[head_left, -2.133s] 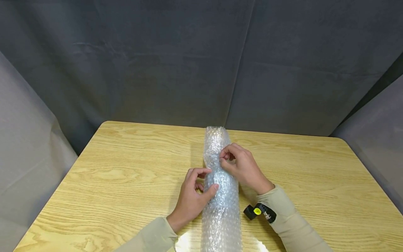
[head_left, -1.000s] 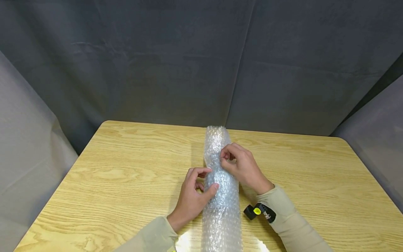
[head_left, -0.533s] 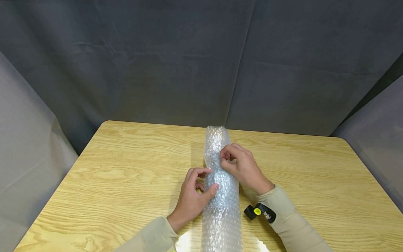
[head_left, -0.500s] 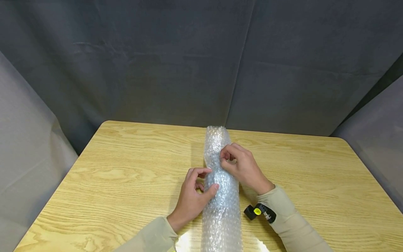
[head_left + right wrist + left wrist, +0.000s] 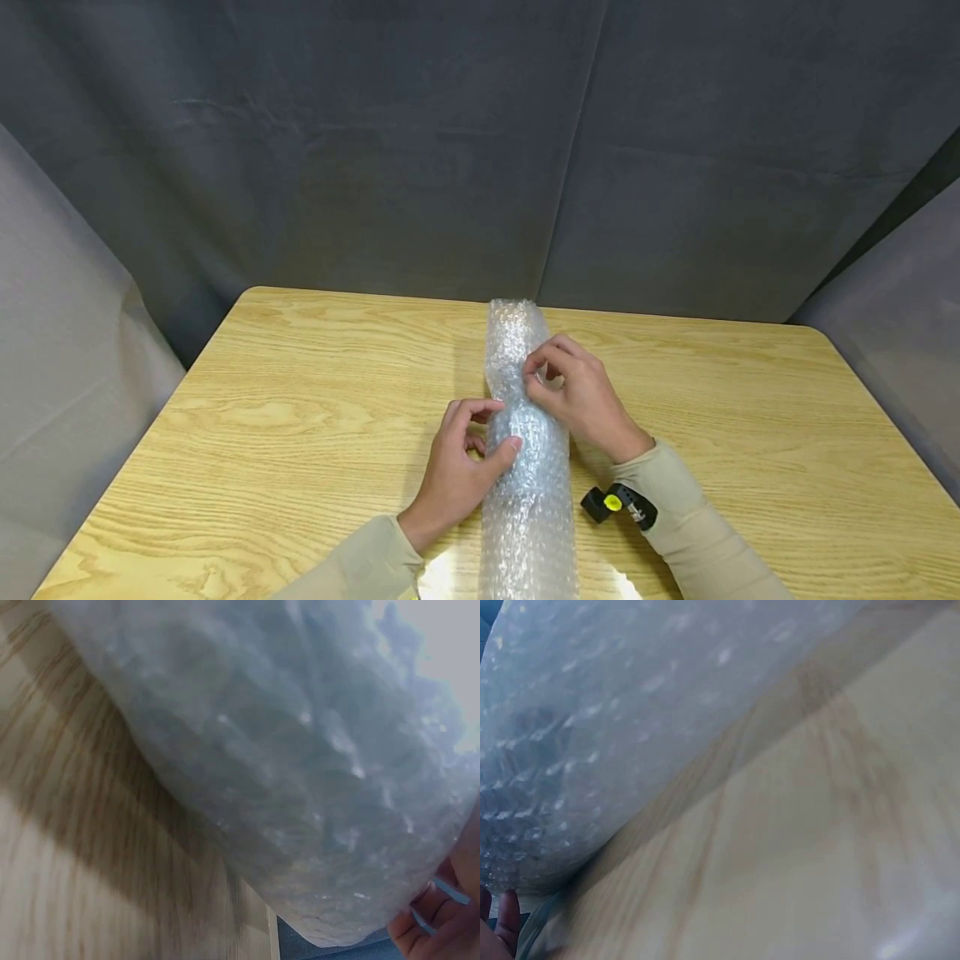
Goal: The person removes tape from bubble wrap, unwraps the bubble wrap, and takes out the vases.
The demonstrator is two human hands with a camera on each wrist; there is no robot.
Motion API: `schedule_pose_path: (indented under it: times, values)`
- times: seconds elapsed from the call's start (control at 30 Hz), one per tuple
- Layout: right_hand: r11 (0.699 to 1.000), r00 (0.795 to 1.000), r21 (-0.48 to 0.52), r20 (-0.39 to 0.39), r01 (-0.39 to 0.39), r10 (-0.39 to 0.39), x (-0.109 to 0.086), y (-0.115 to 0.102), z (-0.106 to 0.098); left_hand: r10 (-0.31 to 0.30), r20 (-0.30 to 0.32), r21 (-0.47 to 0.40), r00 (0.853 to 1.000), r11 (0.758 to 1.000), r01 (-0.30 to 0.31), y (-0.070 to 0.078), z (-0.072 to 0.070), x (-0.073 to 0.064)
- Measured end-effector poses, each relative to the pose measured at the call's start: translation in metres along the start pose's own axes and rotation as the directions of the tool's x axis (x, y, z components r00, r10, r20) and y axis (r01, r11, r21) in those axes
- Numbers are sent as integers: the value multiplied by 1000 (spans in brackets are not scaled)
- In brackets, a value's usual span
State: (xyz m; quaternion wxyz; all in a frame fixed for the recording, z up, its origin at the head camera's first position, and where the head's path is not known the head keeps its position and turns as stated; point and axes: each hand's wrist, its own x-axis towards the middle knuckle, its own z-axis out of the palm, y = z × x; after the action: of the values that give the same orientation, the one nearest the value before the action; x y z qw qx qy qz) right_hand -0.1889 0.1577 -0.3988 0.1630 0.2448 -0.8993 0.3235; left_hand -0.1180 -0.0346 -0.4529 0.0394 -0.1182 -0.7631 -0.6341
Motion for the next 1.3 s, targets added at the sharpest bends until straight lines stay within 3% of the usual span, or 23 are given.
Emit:
schedule_pose_path:
  times: [0.43,0.73,1.3]
  values:
    - [999,999,20,11,51,-51,0,-1,-2,5,1,0,1000,1000,-5,0,0,0]
    - [1000,999,4,33,21,-21,1,-3,-2,0,6,-2,1000,1000,0,0,0,0]
    - [997,997,4,-2,73,-73,0,-2,0,-4,12,-2,1000,1000,4,1,0,1]
